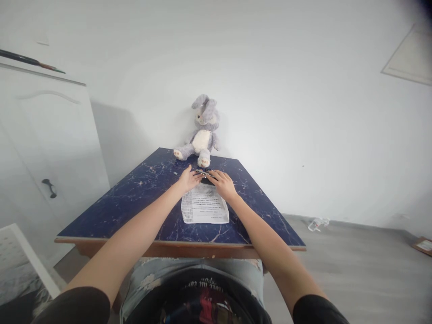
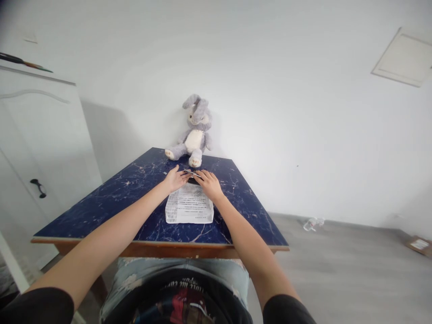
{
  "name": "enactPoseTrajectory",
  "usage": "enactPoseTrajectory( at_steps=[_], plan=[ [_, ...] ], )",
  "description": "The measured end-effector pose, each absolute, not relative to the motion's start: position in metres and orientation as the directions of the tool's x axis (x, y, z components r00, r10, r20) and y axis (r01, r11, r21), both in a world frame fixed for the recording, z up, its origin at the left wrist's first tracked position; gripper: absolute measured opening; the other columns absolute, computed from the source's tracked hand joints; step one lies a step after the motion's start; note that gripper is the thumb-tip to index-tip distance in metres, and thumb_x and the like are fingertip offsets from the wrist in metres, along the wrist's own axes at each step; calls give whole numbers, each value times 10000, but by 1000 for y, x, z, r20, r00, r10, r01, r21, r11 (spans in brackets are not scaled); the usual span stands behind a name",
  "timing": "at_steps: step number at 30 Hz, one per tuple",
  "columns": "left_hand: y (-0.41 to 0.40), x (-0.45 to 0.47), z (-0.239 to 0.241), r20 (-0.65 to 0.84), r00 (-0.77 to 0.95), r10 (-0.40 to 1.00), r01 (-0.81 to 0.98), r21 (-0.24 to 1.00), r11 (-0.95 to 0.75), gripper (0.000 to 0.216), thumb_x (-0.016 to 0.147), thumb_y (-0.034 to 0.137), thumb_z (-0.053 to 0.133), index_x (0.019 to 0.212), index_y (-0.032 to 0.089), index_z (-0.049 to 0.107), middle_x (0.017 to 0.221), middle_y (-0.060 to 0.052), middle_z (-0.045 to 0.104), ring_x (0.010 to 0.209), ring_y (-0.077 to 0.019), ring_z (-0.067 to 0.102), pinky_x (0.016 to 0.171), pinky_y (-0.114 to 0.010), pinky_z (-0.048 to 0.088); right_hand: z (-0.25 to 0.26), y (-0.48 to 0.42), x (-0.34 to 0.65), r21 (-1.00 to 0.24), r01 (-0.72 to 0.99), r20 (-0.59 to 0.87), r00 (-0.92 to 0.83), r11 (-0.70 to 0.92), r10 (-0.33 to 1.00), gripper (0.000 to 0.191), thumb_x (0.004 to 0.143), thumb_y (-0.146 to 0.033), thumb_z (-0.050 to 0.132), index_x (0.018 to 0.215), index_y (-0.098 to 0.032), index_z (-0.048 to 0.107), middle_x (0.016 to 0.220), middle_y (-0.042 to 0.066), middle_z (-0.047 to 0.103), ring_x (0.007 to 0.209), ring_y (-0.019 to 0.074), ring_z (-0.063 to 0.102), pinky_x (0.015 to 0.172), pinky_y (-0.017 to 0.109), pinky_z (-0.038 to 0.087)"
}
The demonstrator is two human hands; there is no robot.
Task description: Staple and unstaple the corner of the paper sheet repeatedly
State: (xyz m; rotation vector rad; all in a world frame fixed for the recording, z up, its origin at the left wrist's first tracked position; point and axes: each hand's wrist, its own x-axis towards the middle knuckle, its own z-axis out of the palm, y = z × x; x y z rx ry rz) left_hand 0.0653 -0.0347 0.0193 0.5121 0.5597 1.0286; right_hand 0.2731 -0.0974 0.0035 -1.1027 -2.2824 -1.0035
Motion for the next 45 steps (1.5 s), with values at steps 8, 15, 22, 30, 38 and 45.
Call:
enactPoseTrajectory(
  at_steps=[8, 15, 22, 30, 38, 45],
  plan=[
    [-40, 66, 24, -198, 392, 898, -672, 605, 427, 583, 1063, 513, 367, 1214, 29, 653, 839, -177, 689, 808, -249, 704, 716, -301, 583, 9, -102, 268, 521, 750, 573, -661, 407, 484, 419, 1043, -109, 477, 1414, -230, 628, 1509, 86, 587, 1342, 288, 525, 1014, 429, 451],
    [-37, 66, 21, -179, 397, 900, -683, 598, 420, 589, 1061, 508, 382, 1260, 3, 612, 880, -192, 695, 806, -251, 711, 687, -298, 588, 10, -105, 267, 408, 808, 598, -588, 425, 544, 497, 969, -39, 518, 1405, -246, 634, 1496, 96, 594, 1337, 279, 524, 1035, 418, 445],
    [-31, 67, 19, -159, 304, 939, -738, 584, 338, 367, 1048, 216, 410, 1331, 32, 553, 995, -217, 723, 907, -262, 751, 846, -362, 614, -3, -85, 283, -307, 832, 718, -117, 463, 687, 411, 822, -148, 593, 1215, -172, 712, 1138, 100, 746, 993, 268, 668, 862, 370, 533],
    [-24, 68, 12, 138, 202, 970, -775, 628, 73, 331, 941, 7, 551, 1241, 140, 590, 1100, -178, 761, 1086, -226, 749, 1041, -396, 538, -18, -71, 302, -615, 704, 415, -94, 356, 905, 294, 725, -447, 711, 803, -164, 698, 684, -21, 618, 647, 152, 531, 599, 241, 386],
    [-48, 71, 18, 288, 405, 868, -631, 775, 37, 366, 798, -8, 753, 1103, 159, 641, 1199, -130, 740, 1106, -275, 746, 1047, -406, 530, -17, -73, 298, -506, 704, 443, -283, 498, 851, 360, 784, -466, 761, 976, -163, 735, 828, 24, 712, 746, 185, 631, 721, 297, 501],
    [-55, 71, 18, 280, 496, 822, -587, 806, 80, 409, 767, -7, 802, 1094, 179, 640, 1283, -126, 684, 1042, -278, 767, 1005, -411, 558, 3, -87, 294, -542, 503, 705, -165, 673, 690, 437, 964, -526, 632, 1255, -205, 687, 1236, 124, 711, 1103, 240, 682, 899, 383, 574]
  ],
)
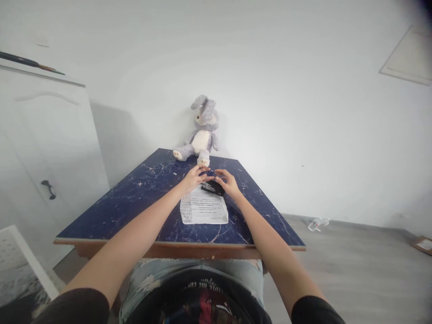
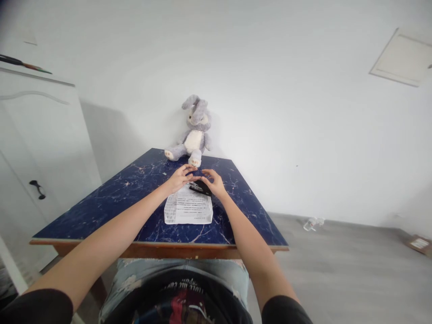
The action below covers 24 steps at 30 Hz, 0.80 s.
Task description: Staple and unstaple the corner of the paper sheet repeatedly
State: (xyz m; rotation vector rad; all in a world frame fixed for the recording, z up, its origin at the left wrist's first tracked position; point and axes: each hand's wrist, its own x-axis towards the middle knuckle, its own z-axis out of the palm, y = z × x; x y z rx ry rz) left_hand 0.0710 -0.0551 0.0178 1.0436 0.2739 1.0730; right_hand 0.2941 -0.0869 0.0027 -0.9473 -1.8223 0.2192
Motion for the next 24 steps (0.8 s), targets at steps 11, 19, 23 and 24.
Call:
enactPoseTrajectory(
  at_steps=[11, 19, 23, 24],
  plan=[
    [-61, 75, 11, 291, 636, 715, -513, 851, 110, 581, 706, 34, 879, 1207, 199, 635, 1320, -165, 677, 1089, -299, 744, 1001, -429, 563, 9, -91, 290, -472, 370, 686, -416, 800, 597, 333, 884, -555, 760, 927, -228, 810, 1075, 99, 768, 1111, 265, 686, 1043, 480, 519],
    [-65, 76, 15, 326, 632, 703, -506, 861, 55, 568, 730, 127, 898, 1214, 212, 613, 1362, -171, 645, 1177, -339, 706, 973, -433, 582, 8, -93, 284, -461, 407, 717, -353, 789, 601, 423, 818, -552, 817, 1055, -213, 729, 1065, 85, 749, 1067, 251, 672, 988, 454, 543],
    [-65, 78, 15, 302, 609, 733, -538, 837, 102, 610, 704, 64, 895, 1226, 210, 616, 1315, -152, 664, 1166, -328, 716, 952, -396, 585, 5, -93, 273, -367, 518, 777, -286, 773, 560, 430, 794, -493, 847, 1064, -211, 667, 1028, 69, 722, 984, 230, 655, 900, 406, 559],
    [-65, 78, 15, 300, 603, 739, -542, 834, 104, 619, 693, 56, 898, 1224, 209, 619, 1300, -146, 672, 1160, -324, 718, 946, -384, 586, 4, -94, 270, -349, 542, 791, -268, 765, 550, 412, 803, -464, 840, 1074, -213, 657, 1031, 67, 716, 978, 228, 650, 887, 396, 559]
  ],
)
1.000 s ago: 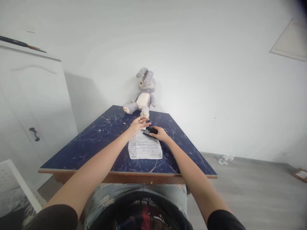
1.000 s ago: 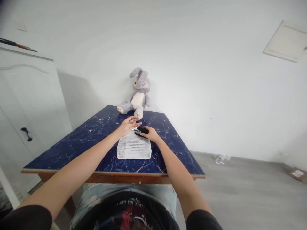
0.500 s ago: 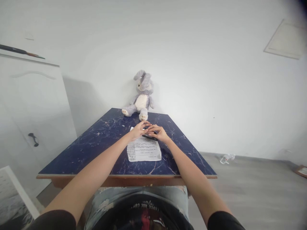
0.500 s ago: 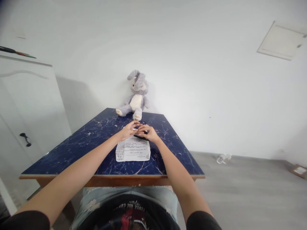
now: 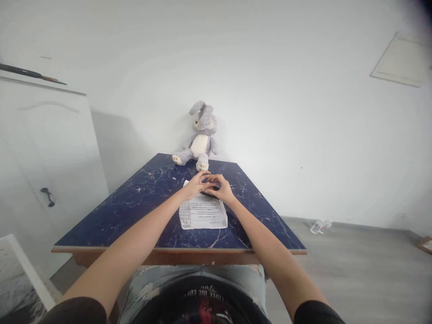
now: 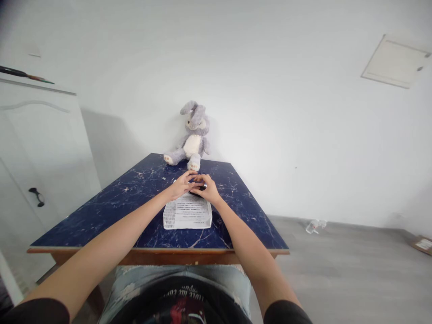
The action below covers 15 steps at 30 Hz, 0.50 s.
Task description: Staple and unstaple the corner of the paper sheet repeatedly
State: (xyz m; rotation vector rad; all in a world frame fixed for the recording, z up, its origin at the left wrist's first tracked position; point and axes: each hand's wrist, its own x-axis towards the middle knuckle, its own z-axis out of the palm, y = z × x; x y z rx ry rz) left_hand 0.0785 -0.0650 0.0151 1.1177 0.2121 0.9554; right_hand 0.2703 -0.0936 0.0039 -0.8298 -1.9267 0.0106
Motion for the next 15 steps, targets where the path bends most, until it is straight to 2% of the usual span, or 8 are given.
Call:
enactPoseTrajectory(
  at_steps=[5, 10, 15],
  plan=[
    [-63, 80, 13, 336, 563, 755, -549, 835, 38, 598, 676, 85, 917, 1194, 204, 643, 1267, -135, 689, 1127, -301, 724, 908, -335, 580, 3, -96, 260, -333, 605, 795, -232, 723, 560, 159, 885, -297, 707, 1021, -220, 673, 1009, 70, 717, 968, 231, 646, 868, 376, 561],
    [-62, 81, 10, 369, 554, 746, -550, 835, -5, 571, 687, 110, 919, 1181, 199, 648, 1270, -140, 683, 1128, -293, 717, 930, -345, 559, 5, -98, 262, -311, 603, 805, -243, 735, 541, 193, 876, -331, 724, 1027, -215, 692, 1051, 81, 732, 940, 224, 651, 844, 360, 568],
    [-62, 81, 10, 358, 552, 753, -546, 838, 2, 561, 692, 108, 916, 1179, 198, 652, 1254, -136, 689, 1125, -287, 716, 949, -347, 539, 6, -97, 264, -344, 590, 795, -232, 731, 561, 176, 884, -341, 711, 1018, -226, 713, 1042, 76, 750, 925, 232, 645, 858, 384, 565]
  ],
)
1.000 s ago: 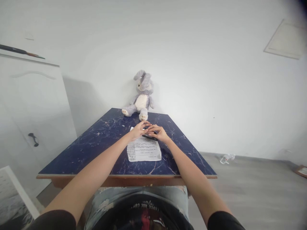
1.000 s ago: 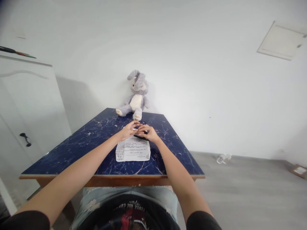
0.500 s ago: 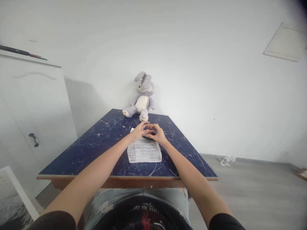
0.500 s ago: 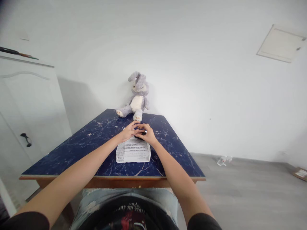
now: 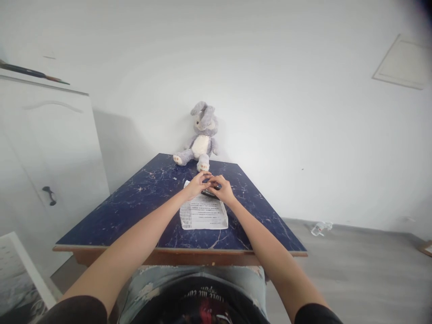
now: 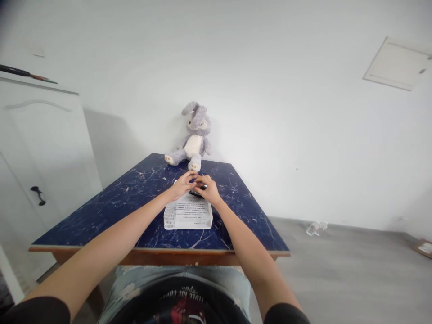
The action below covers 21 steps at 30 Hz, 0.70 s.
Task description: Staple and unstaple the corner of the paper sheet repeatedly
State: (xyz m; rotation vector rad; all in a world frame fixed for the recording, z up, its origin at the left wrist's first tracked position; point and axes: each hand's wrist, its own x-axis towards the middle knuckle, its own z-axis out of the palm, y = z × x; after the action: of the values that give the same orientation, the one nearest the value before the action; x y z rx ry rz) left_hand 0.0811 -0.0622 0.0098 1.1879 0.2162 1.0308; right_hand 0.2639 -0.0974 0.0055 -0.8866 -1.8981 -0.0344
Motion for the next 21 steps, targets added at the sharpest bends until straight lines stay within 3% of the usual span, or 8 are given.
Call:
enactPoseTrajectory(
  at_steps=[7, 15, 18, 21],
  plan=[
    [-57, 80, 6, 425, 573, 701, -523, 848, -87, 600, 704, 233, 940, 1208, 199, 616, 1304, -144, 661, 1045, -274, 739, 862, -326, 556, 7, -96, 264, -287, 579, 810, -279, 763, 516, 228, 907, -365, 732, 1086, -224, 725, 1101, 85, 761, 959, 241, 628, 867, 396, 546],
    [-52, 83, 3, 481, 571, 665, -469, 856, -216, 669, 701, 366, 942, 1228, 189, 571, 1313, -151, 666, 1005, -227, 739, 860, -311, 568, 7, -93, 261, -114, 611, 815, -393, 783, 425, 147, 935, -270, 682, 1060, -223, 744, 1142, 85, 749, 971, 254, 619, 939, 458, 500],
    [-43, 76, 7, 513, 477, 714, -391, 851, -350, 586, 774, 451, 871, 1205, 172, 590, 1236, -142, 710, 935, -206, 744, 862, -329, 576, 6, -90, 263, -158, 647, 834, -317, 746, 452, 148, 934, -292, 683, 1041, -225, 759, 1086, 86, 753, 961, 252, 623, 933, 448, 508],
    [-24, 54, 9, 503, 239, 831, -95, 864, -495, 383, 958, 497, 630, 1137, 159, 629, 1004, -107, 757, 755, -194, 742, 780, -342, 586, 5, -81, 284, -279, 728, 850, -116, 626, 514, 185, 900, -350, 722, 1021, -220, 774, 1026, 82, 760, 981, 258, 645, 958, 440, 515]
  ],
)
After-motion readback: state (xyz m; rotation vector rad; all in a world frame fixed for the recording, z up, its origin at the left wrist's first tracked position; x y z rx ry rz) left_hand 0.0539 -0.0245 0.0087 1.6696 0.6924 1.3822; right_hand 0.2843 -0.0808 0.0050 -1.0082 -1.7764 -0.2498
